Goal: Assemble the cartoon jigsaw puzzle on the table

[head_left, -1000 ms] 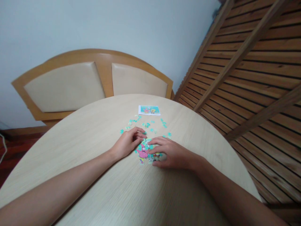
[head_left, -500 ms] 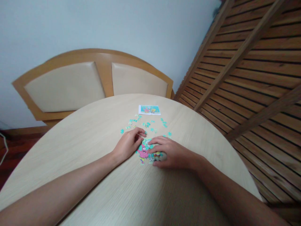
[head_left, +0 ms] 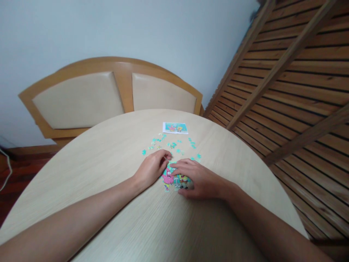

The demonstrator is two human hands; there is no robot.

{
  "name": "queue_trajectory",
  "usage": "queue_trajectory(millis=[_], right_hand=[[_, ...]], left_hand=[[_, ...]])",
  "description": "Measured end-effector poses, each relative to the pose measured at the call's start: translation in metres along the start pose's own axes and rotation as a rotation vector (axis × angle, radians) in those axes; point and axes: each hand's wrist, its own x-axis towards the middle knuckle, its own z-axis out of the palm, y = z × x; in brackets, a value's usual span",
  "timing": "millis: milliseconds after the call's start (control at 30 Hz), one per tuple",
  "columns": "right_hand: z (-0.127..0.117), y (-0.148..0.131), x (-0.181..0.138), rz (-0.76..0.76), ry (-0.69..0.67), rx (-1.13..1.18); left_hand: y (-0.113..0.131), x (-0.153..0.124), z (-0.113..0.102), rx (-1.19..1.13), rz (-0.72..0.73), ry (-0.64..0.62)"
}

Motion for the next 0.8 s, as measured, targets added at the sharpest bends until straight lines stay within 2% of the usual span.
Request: queue_trajectory(millis=[333,500,633,800], right_hand=[[0.003,-0.004,0.002,0.027,0.002,-0.03],[0.006,-0.007,0.002,0.07,-0.019,-0.054],[0.006,-0.007,0.001,0.084,-0.033,-0.064],[0.007,-0.005,-0.001,0.082,-0.032,-0.046]], left_hand=[[0.001,-0.002,-0.002,0.026,-0.012,-0.029],[-0.003,-0.003,-0.007,0.112,-0.017,-0.02],[-0.016,-0.001,-0.024,0.285,-0.039,0.092],[-0.04,0.006,-0.035,0.329,-0.016,0.088]])
